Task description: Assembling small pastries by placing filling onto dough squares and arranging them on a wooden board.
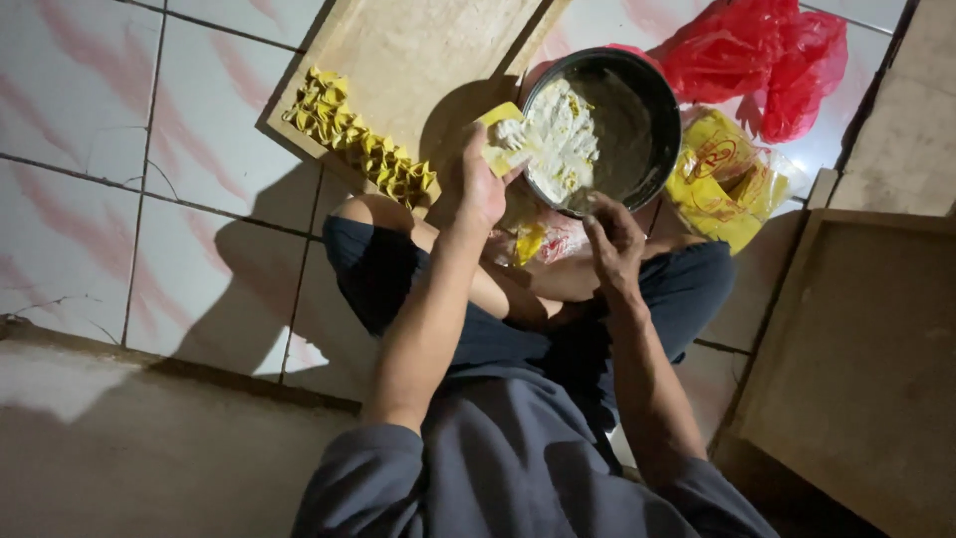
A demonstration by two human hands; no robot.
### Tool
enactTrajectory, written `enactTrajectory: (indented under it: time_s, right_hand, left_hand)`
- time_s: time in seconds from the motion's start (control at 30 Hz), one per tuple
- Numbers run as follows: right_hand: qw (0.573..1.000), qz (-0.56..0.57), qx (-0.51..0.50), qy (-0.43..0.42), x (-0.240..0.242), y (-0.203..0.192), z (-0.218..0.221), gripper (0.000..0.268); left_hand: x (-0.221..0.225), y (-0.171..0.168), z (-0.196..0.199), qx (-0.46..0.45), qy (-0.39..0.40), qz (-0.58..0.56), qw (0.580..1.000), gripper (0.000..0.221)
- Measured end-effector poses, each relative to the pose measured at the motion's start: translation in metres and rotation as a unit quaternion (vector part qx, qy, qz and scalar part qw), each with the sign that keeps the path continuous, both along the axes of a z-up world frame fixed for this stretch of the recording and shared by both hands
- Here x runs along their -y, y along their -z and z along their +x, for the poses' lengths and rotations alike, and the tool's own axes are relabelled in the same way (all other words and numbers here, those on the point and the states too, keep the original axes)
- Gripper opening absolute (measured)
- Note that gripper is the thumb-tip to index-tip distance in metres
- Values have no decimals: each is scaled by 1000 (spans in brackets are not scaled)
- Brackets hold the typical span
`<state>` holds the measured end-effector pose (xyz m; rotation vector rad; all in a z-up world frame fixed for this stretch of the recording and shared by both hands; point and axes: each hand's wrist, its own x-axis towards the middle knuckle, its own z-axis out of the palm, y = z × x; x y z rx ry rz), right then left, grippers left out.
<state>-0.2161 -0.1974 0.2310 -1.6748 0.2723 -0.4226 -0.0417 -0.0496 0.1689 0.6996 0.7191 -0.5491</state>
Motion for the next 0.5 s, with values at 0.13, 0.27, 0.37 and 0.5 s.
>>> enactTrajectory:
  time_s: [0.13,0.27,0.37,0.5]
  right_hand:
    - [1000,11,18,20,8,-3,15,38]
    - [995,87,28,-32,-8,-33,40,20]
    - [984,175,17,-10,-1,-30,41,13]
    - [980,197,34,25,11,-18,37,16]
  left_hand:
    - [2,-26,-16,28,79,12,996,49]
    - [10,-74,-46,43,111,29,992,19]
    - [10,-127,-48,69,139,-15,988,27]
    - [-14,-198,-52,135,158,18,978,40]
